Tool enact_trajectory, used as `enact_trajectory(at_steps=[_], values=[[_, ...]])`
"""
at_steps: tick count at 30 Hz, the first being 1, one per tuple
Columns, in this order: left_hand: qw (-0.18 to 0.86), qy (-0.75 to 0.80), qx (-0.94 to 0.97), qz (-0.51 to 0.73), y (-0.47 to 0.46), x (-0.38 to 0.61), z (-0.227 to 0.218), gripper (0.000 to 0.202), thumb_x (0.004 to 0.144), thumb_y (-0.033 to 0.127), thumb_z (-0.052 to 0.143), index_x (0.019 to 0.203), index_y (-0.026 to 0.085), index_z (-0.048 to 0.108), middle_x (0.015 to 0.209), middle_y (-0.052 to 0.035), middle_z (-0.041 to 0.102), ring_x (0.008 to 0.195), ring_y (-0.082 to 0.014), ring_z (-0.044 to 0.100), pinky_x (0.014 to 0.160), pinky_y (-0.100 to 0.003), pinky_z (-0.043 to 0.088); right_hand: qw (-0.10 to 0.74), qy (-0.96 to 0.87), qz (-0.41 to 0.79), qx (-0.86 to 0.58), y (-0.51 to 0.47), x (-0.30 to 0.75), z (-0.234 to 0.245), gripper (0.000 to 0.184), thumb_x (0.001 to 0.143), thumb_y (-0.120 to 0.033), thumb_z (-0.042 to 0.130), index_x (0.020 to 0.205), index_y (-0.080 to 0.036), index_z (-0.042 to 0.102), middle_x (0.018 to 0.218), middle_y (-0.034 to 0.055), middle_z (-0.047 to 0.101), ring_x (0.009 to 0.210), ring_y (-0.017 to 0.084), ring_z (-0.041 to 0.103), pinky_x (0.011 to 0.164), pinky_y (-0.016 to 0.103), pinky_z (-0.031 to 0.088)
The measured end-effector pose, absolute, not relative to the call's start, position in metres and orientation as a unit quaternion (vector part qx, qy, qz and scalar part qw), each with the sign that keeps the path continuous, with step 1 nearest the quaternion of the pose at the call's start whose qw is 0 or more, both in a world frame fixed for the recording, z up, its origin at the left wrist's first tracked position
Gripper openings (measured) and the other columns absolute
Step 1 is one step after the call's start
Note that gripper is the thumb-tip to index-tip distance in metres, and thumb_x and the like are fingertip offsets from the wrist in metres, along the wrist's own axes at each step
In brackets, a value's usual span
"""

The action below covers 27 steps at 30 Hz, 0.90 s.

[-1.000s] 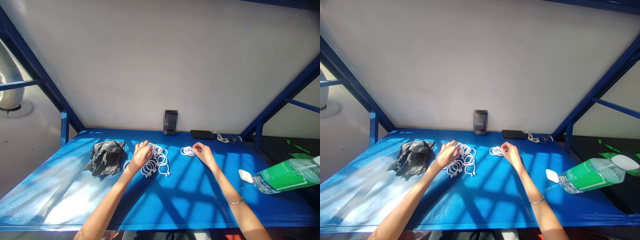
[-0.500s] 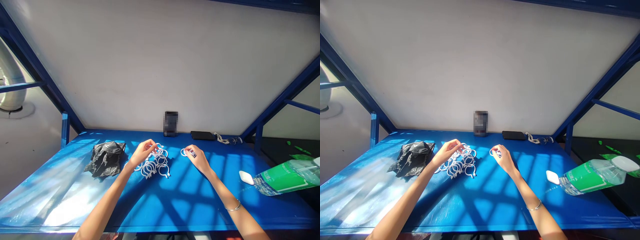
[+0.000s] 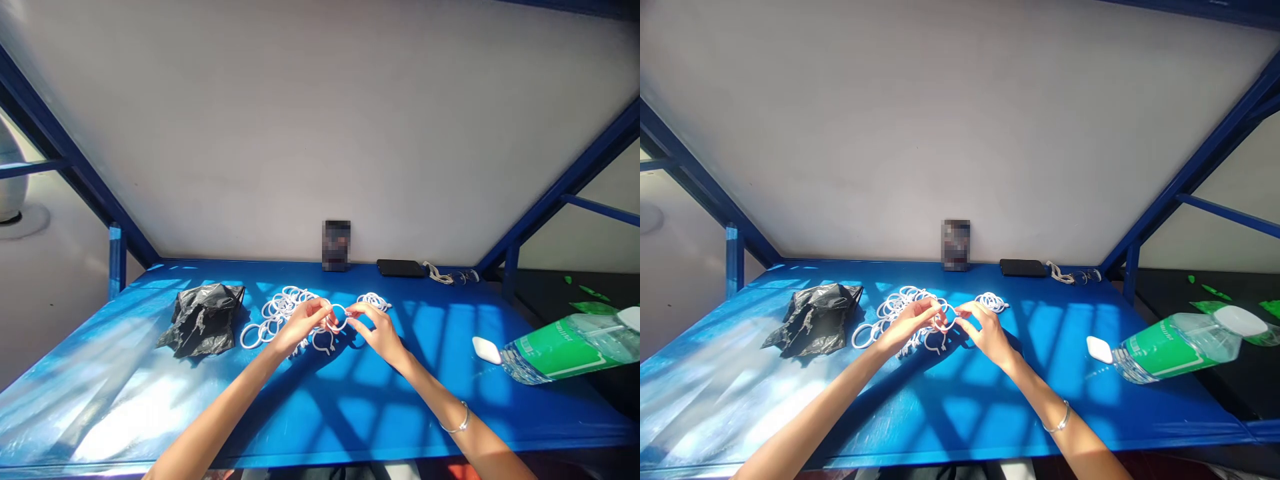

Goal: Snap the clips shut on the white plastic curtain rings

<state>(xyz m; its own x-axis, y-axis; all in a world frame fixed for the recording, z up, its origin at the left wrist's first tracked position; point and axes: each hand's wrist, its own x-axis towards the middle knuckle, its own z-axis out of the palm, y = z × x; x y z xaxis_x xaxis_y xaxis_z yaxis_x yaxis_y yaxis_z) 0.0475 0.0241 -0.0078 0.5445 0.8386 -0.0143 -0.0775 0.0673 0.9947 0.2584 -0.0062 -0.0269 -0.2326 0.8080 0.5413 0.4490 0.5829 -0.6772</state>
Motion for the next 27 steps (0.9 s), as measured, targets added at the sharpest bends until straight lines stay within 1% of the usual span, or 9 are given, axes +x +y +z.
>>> enact_trajectory(at_steps=[2,6,8,11,13,15,20,24,27], values=[[0.635,0.325,0.603,0.358,0.023,0.048,-0.009,0.046,0.084,0.062,0.064,0.088,0.016,0.060,0.085,-0.0050,0.068,0.076,-0.0177,0.067,0.077,-0.033,0.054,0.474,-0.747,0.209,-0.417,-0.006,0.258,-0.028,0.021,0.094,-0.043,0.062,0.096,-0.024,0.071,0.089,0.0051,0.075,0.078,0.021,0.072,0.073,0.036,0.062],[0.599,0.313,0.639,0.367,0.018,0.048,-0.008,0.047,0.083,0.051,0.071,0.114,0.018,0.058,0.107,-0.0083,0.067,0.091,-0.0185,0.067,0.082,-0.032,0.054,0.492,-0.702,0.262,-0.444,-0.005,0.258,-0.029,0.023,0.091,-0.045,0.066,0.091,-0.024,0.073,0.085,0.0048,0.076,0.078,0.022,0.074,0.072,0.035,0.062],[0.566,0.305,0.673,0.365,0.014,0.049,-0.004,0.041,0.083,0.048,0.071,0.109,0.018,0.062,0.110,-0.0091,0.067,0.092,-0.0189,0.066,0.084,-0.033,0.054,0.499,-0.681,0.297,-0.447,-0.005,0.257,-0.030,0.023,0.090,-0.046,0.066,0.089,-0.023,0.073,0.083,0.0047,0.076,0.077,0.022,0.074,0.072,0.035,0.063],[0.519,0.318,0.710,0.355,0.011,0.051,0.000,0.034,0.087,0.051,0.065,0.089,0.017,0.068,0.093,-0.0075,0.071,0.085,-0.0191,0.065,0.080,-0.032,0.053,0.507,-0.663,0.338,-0.435,-0.007,0.255,-0.029,0.021,0.090,-0.043,0.066,0.093,-0.023,0.072,0.083,0.0041,0.075,0.075,0.021,0.074,0.072,0.034,0.063],[0.523,0.329,0.709,0.341,0.010,0.052,0.000,0.041,0.088,0.056,0.060,0.079,0.017,0.067,0.081,-0.0063,0.070,0.078,-0.0192,0.066,0.075,-0.032,0.053,0.513,-0.656,0.350,-0.428,-0.008,0.253,-0.028,0.020,0.090,-0.041,0.065,0.097,-0.023,0.071,0.085,0.0036,0.075,0.074,0.020,0.074,0.071,0.033,0.063],[0.546,0.326,0.697,0.332,0.011,0.052,-0.002,0.047,0.090,0.061,0.055,0.077,0.017,0.068,0.074,-0.0060,0.070,0.074,-0.0191,0.066,0.075,-0.032,0.052,0.520,-0.655,0.344,-0.426,-0.010,0.252,-0.027,0.019,0.091,-0.039,0.065,0.099,-0.023,0.070,0.087,0.0034,0.075,0.075,0.019,0.074,0.072,0.033,0.063],[0.606,0.317,0.652,0.329,0.011,0.055,-0.002,0.059,0.091,0.067,0.046,0.068,0.016,0.065,0.069,-0.0073,0.069,0.063,-0.0178,0.065,0.070,-0.031,0.051,0.517,-0.690,0.280,-0.421,-0.012,0.251,-0.027,0.020,0.090,-0.038,0.067,0.104,-0.025,0.071,0.094,0.0043,0.075,0.079,0.020,0.072,0.075,0.034,0.063],[0.644,0.315,0.612,0.335,0.010,0.057,-0.004,0.058,0.091,0.066,0.047,0.071,0.015,0.063,0.065,-0.0069,0.068,0.060,-0.0173,0.065,0.066,-0.031,0.050,0.511,-0.714,0.238,-0.416,-0.013,0.253,-0.028,0.019,0.091,-0.036,0.067,0.106,-0.026,0.073,0.095,0.0045,0.076,0.079,0.021,0.073,0.074,0.035,0.063],[0.646,0.298,0.603,0.361,0.010,0.057,-0.006,0.049,0.088,0.065,0.056,0.090,0.016,0.061,0.072,-0.0038,0.066,0.061,-0.0159,0.064,0.065,-0.030,0.051,0.517,-0.724,0.207,-0.408,-0.013,0.253,-0.028,0.016,0.093,-0.034,0.065,0.104,-0.026,0.073,0.091,0.0038,0.077,0.075,0.020,0.072,0.072,0.035,0.063]])
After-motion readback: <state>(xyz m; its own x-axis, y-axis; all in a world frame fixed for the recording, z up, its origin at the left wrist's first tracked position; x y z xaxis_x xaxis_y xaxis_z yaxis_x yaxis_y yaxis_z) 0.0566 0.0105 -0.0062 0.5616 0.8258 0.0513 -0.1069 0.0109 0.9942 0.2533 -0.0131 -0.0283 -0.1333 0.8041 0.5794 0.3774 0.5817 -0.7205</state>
